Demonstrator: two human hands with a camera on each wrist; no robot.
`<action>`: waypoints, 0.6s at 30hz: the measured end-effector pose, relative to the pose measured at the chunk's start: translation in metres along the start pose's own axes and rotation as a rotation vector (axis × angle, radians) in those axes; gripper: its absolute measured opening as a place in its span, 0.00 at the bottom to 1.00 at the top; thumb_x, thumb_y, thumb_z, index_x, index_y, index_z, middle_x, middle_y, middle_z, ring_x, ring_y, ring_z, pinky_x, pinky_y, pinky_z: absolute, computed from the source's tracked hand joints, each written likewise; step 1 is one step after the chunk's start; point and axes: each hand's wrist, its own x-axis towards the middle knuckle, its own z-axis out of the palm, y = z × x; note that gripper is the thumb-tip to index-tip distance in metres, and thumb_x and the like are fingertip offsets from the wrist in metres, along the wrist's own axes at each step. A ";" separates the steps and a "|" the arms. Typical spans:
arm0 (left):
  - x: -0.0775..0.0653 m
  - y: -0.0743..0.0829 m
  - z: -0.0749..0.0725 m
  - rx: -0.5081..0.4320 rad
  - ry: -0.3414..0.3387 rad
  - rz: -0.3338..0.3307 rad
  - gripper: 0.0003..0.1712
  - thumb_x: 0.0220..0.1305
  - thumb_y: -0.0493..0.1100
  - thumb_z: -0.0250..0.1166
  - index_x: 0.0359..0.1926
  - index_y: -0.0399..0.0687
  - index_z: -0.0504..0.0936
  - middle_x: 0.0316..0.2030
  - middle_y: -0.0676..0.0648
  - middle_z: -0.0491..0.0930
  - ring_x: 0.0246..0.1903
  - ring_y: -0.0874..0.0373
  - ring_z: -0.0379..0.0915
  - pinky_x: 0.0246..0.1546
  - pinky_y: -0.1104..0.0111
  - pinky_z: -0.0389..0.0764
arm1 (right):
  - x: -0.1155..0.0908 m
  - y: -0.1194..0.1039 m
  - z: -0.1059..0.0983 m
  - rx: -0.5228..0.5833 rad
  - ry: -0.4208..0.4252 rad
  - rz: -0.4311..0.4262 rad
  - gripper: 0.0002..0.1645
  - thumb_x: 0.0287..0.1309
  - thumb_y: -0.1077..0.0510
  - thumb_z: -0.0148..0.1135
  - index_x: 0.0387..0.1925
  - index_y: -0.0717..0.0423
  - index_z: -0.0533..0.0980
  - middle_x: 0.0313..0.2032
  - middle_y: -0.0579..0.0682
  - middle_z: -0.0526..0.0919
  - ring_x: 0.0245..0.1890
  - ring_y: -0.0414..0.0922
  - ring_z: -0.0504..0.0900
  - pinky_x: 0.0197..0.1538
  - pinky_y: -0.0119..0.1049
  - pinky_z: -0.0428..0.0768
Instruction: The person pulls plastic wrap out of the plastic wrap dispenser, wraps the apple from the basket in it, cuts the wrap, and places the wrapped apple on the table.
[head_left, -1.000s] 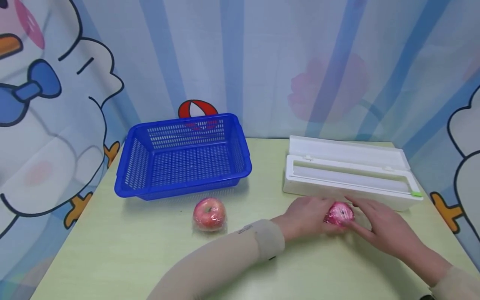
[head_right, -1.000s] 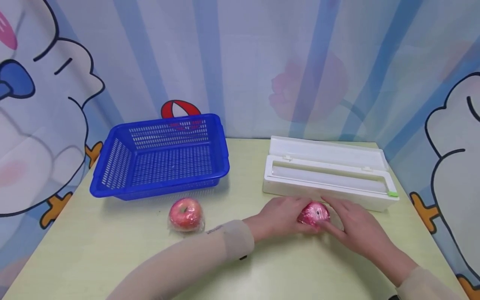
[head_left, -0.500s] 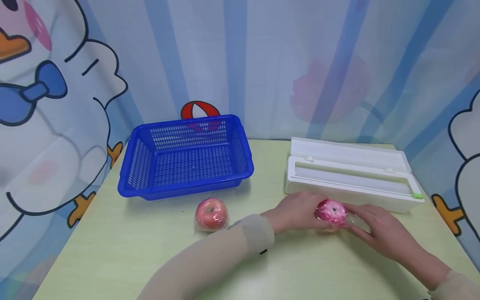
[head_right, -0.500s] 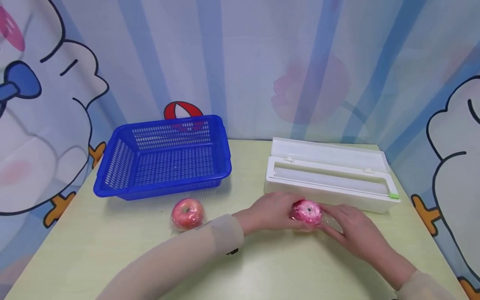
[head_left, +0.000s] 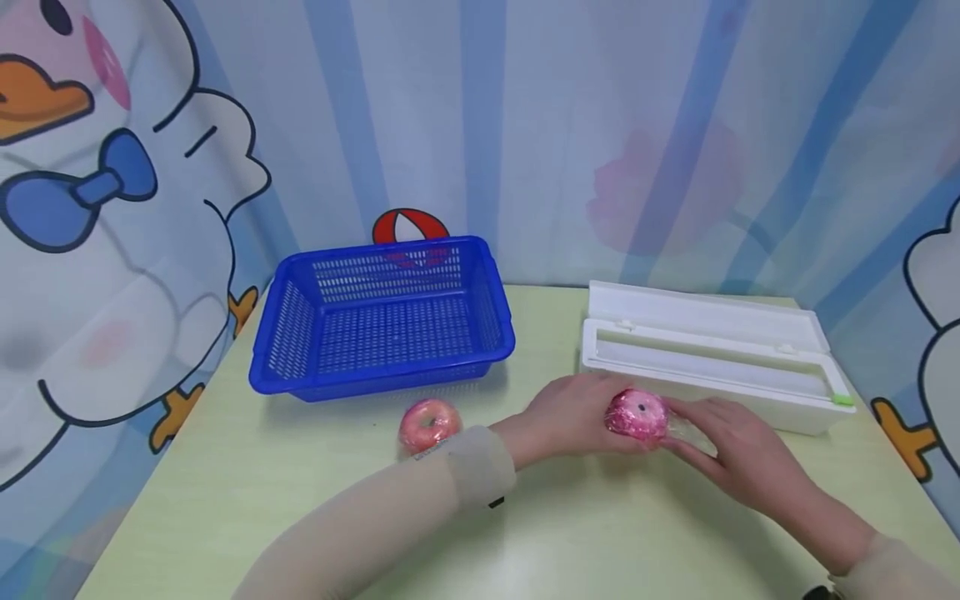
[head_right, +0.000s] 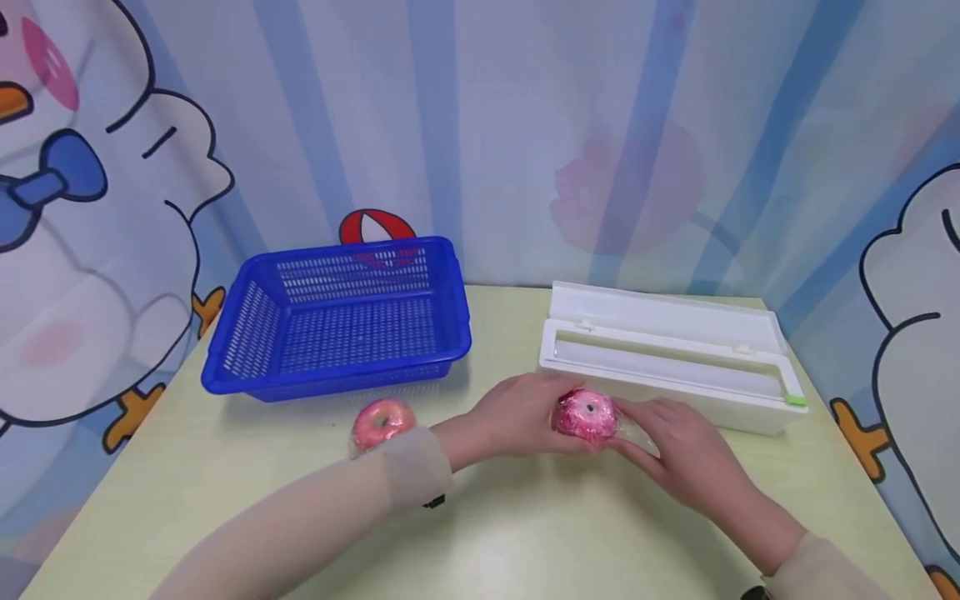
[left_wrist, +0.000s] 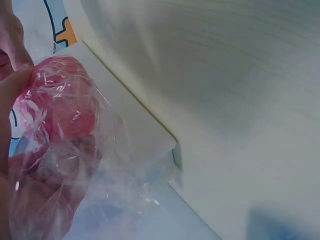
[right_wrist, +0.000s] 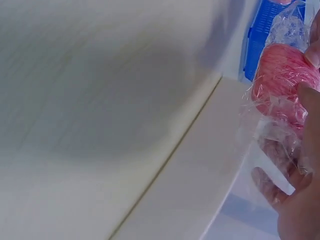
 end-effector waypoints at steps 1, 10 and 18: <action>-0.002 -0.002 -0.003 -0.003 0.003 0.000 0.39 0.62 0.71 0.74 0.68 0.61 0.78 0.60 0.57 0.81 0.54 0.66 0.77 0.53 0.71 0.80 | 0.003 -0.002 0.000 0.002 -0.017 0.005 0.45 0.75 0.24 0.42 0.63 0.55 0.82 0.41 0.50 0.90 0.40 0.51 0.87 0.44 0.55 0.86; -0.020 -0.019 -0.021 0.007 0.028 -0.063 0.41 0.63 0.67 0.75 0.71 0.56 0.78 0.61 0.52 0.83 0.56 0.61 0.79 0.55 0.68 0.82 | 0.027 -0.033 -0.006 -0.066 -0.208 0.087 0.48 0.66 0.41 0.73 0.75 0.66 0.70 0.67 0.65 0.80 0.65 0.65 0.79 0.67 0.66 0.74; -0.032 -0.029 -0.028 -0.030 0.047 -0.087 0.42 0.62 0.68 0.75 0.71 0.55 0.78 0.58 0.52 0.84 0.53 0.61 0.79 0.52 0.71 0.83 | 0.036 -0.048 0.010 -0.207 -0.224 0.048 0.49 0.81 0.31 0.46 0.78 0.70 0.62 0.75 0.67 0.70 0.75 0.63 0.70 0.78 0.63 0.61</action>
